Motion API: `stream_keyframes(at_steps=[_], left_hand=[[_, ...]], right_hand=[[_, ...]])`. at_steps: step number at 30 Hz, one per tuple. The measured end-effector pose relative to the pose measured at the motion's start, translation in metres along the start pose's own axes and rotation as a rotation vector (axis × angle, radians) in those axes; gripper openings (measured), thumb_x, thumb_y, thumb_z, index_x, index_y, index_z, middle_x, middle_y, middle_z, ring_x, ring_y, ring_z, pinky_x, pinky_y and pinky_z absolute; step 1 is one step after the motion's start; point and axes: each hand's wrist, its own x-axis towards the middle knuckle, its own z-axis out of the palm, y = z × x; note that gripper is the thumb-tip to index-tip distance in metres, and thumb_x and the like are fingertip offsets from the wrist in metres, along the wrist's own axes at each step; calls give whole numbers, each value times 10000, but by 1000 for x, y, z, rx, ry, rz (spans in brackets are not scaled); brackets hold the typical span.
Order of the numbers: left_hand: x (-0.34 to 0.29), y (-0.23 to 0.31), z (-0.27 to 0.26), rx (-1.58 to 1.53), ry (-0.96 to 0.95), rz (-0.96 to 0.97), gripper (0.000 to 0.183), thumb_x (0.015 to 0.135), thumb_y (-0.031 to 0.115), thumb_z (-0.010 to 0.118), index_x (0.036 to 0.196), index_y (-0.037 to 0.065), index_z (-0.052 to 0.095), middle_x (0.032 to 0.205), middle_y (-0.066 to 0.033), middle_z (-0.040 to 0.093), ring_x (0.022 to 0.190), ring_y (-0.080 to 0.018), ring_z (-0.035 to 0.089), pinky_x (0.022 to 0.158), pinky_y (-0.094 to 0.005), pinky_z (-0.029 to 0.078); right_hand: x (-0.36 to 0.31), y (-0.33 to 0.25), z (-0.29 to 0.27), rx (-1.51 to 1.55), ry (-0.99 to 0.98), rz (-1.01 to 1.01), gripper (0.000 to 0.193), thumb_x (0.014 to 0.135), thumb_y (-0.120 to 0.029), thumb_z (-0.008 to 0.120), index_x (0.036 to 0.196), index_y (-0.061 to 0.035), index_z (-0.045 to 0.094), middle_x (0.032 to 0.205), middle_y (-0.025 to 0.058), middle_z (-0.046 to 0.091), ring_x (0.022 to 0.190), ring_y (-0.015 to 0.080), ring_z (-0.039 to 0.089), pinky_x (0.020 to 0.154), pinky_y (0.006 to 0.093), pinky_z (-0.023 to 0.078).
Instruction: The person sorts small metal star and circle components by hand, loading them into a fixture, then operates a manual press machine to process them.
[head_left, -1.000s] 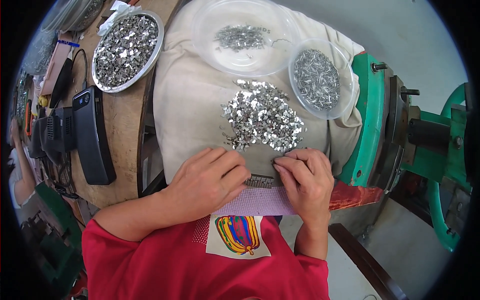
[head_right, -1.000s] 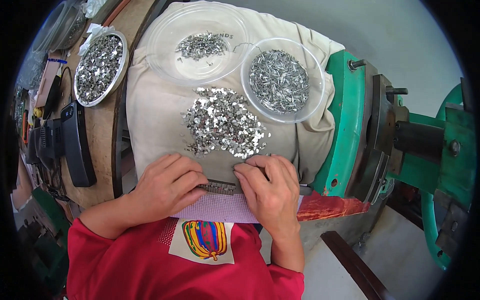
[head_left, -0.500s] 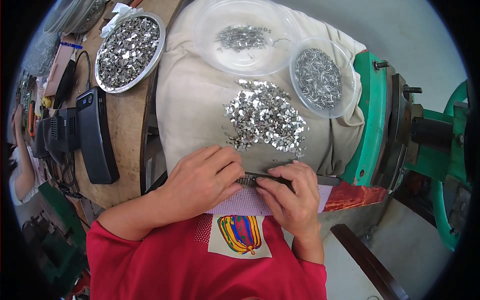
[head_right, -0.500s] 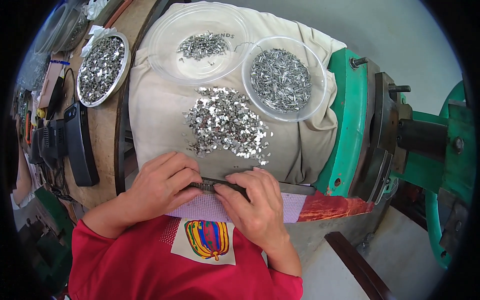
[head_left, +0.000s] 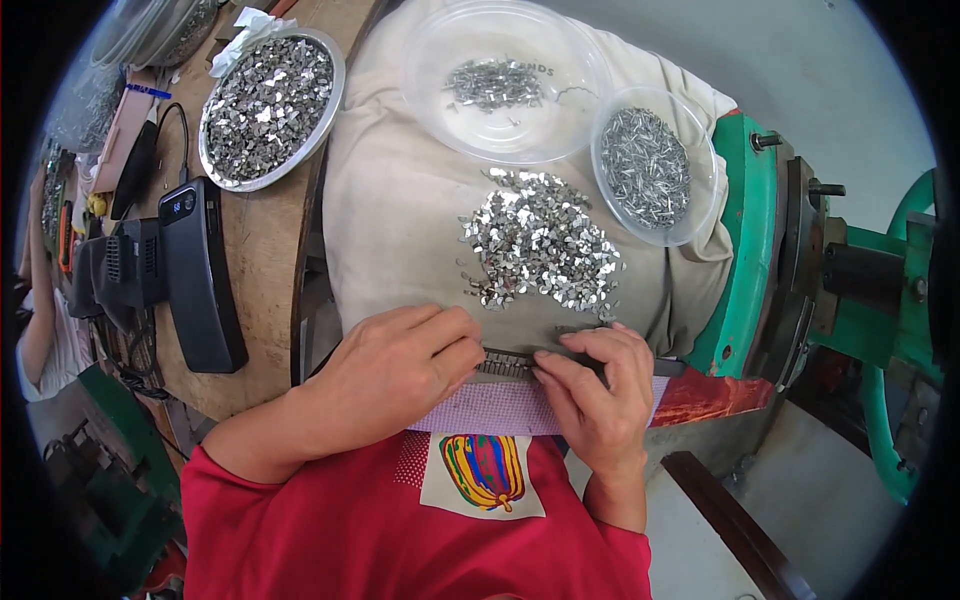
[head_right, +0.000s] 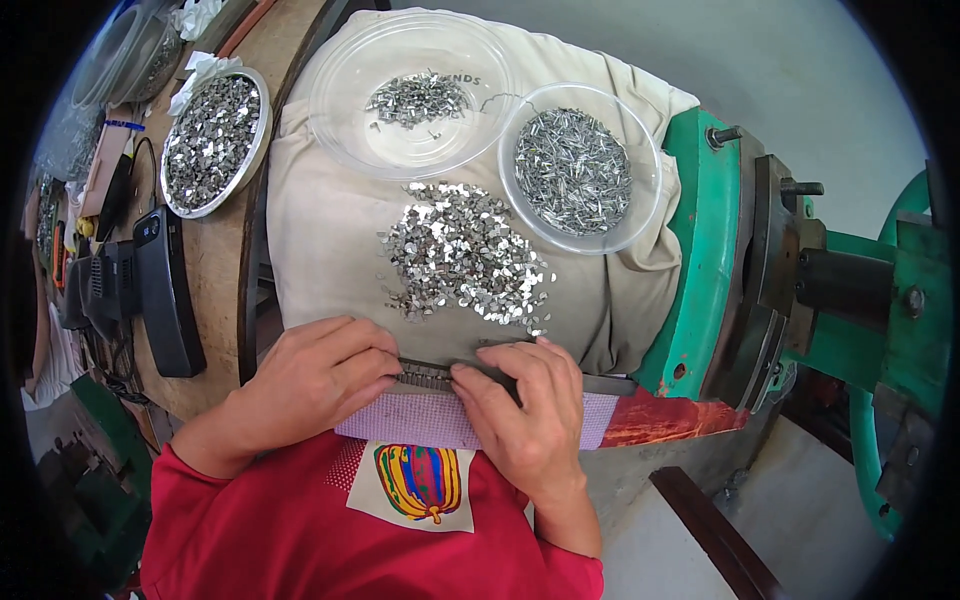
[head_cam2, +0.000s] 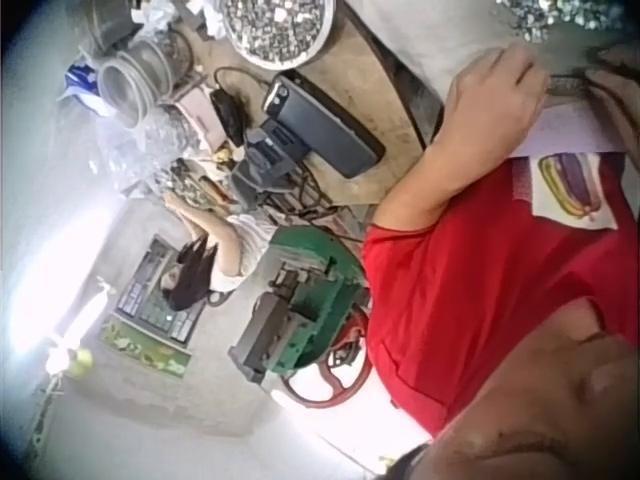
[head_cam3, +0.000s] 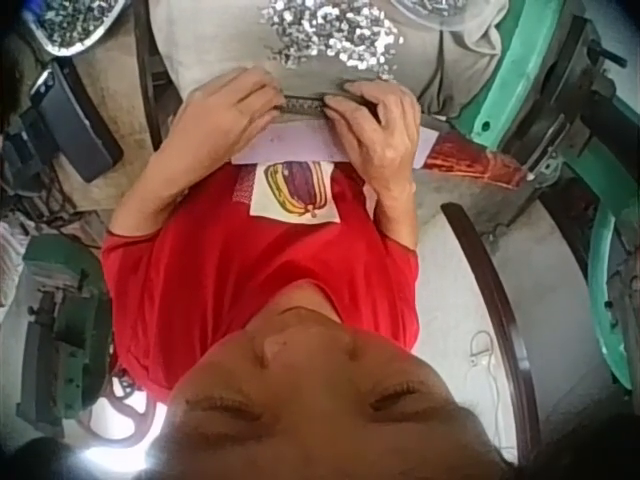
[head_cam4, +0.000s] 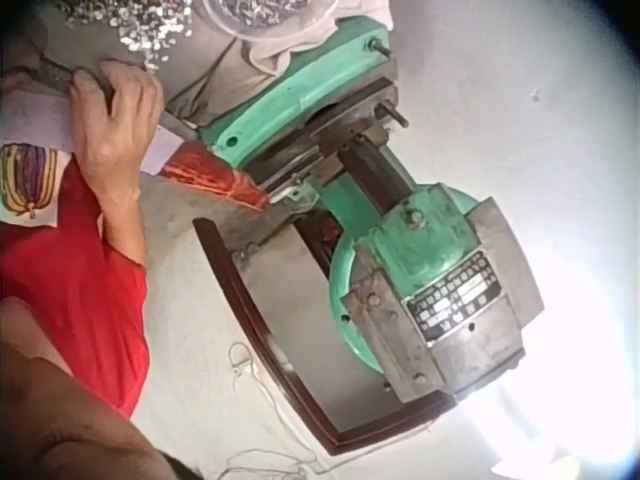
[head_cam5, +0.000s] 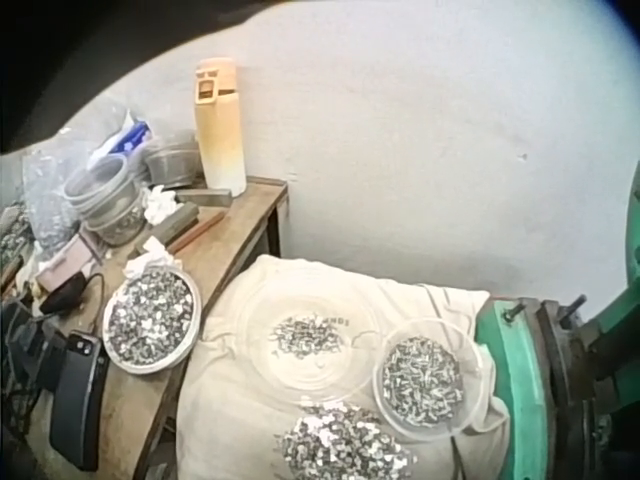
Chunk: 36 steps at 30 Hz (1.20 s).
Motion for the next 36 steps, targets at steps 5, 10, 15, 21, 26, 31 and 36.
stream_keyframes(at_steps=[5, 10, 15, 21, 26, 31, 36], left_hand=[[0, 2, 3, 127, 28, 55, 111, 737, 90, 627, 829, 42, 589, 899, -46, 564, 798, -204, 603, 699, -329, 535], [0, 2, 5, 175, 59, 93, 113, 720, 99, 614, 812, 44, 577, 873, -48, 549, 776, -194, 590, 671, -309, 527], [0, 4, 0, 133, 16, 44, 155, 745, 80, 681, 866, 49, 588, 918, -44, 571, 799, -207, 611, 680, -333, 535], [-2, 2, -8, 30, -27, -43, 243, 750, 68, 745, 941, 56, 596, 987, -52, 595, 838, -243, 638, 694, -350, 542], [-9, 2, -11, 0, 20, -93, 254, 744, 66, 753, 948, 57, 602, 986, -56, 600, 821, -259, 642, 683, -357, 540], [-11, -2, -9, -27, 46, -79, 229, 752, 79, 737, 924, 43, 591, 957, -59, 554, 841, -251, 620, 693, -381, 533], [-10, -4, -4, 29, 67, -29, 230, 733, 104, 743, 906, 66, 595, 931, -43, 559, 837, -230, 591, 704, -362, 520]], right_hand=[[-7, 3, -5, -17, 20, 37, 250, 677, -95, 821, 911, -99, 731, 992, 44, 647, 934, 251, 616, 882, 471, 492], [-8, -1, -3, 6, 16, 32, 248, 676, -99, 822, 907, -98, 732, 991, 48, 647, 934, 251, 616, 883, 471, 491], [-3, -7, 2, 15, -5, -8, 245, 678, -91, 810, 909, -102, 729, 1013, 45, 640, 956, 241, 613, 905, 465, 488], [3, -12, 6, -91, -62, -78, 233, 700, -123, 778, 926, -119, 722, 1046, 29, 627, 992, 224, 606, 951, 461, 477], [10, -18, 7, -67, -58, -78, 214, 722, -126, 757, 932, -121, 723, 1042, 27, 626, 1008, 221, 601, 969, 461, 464], [13, -24, 19, -43, -51, -97, 278, 640, -117, 815, 903, -140, 729, 1010, 21, 639, 991, 237, 607, 942, 484, 457], [11, -30, 24, -118, -41, -152, 235, 674, -111, 783, 899, -136, 719, 1023, 0, 642, 1021, 226, 603, 968, 483, 455]])
